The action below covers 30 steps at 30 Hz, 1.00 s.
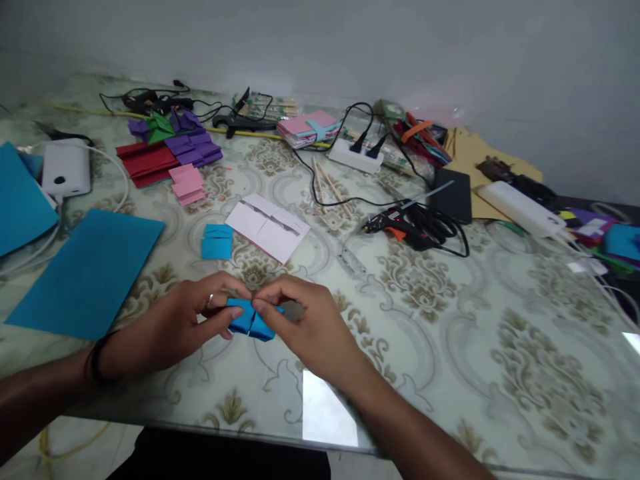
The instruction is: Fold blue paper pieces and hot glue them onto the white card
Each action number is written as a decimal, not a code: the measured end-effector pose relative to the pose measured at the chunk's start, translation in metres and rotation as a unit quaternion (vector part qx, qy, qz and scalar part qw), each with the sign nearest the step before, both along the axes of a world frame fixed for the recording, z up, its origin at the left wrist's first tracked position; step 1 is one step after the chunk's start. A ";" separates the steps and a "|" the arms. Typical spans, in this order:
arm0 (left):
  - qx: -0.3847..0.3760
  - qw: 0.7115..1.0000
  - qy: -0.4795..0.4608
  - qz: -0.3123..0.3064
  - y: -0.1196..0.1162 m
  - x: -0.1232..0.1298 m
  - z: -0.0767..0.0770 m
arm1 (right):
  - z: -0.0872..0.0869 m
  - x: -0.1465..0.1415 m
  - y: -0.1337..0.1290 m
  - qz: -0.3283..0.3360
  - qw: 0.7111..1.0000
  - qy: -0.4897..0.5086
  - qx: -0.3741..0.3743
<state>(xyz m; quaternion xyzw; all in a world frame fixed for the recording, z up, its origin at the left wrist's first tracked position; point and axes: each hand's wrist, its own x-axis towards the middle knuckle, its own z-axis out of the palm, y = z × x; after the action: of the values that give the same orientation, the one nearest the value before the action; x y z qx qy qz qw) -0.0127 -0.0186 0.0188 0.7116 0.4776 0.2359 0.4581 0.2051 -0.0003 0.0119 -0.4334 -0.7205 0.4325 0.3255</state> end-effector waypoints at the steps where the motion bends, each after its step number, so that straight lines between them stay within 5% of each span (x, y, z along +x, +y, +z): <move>1: 0.003 1.000 0.004 0.003 0.000 0.000 -0.001 | -0.001 0.000 0.000 0.003 1.000 0.008 -0.021; 7: -0.003 0.999 0.023 -0.028 -0.001 -0.002 -0.002 | -0.004 0.000 0.000 0.043 0.993 0.035 -0.101; 17: 0.006 0.997 0.054 -0.055 -0.002 -0.002 0.000 | -0.007 -0.004 -0.001 0.057 0.991 0.057 -0.105; 26: -0.063 0.997 -0.046 -0.019 0.004 -0.001 0.003 | 0.000 -0.002 -0.005 0.016 0.995 0.017 0.095; 30: -0.032 0.999 -0.034 -0.015 0.004 -0.001 0.005 | 0.000 -0.003 -0.007 0.022 0.985 0.003 0.172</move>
<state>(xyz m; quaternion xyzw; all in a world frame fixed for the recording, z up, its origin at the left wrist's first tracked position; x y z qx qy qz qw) -0.0136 -0.0146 0.0240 0.6953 0.4583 0.2379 0.4999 0.2018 -0.0074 0.0114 -0.3539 -0.7921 0.3107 0.3882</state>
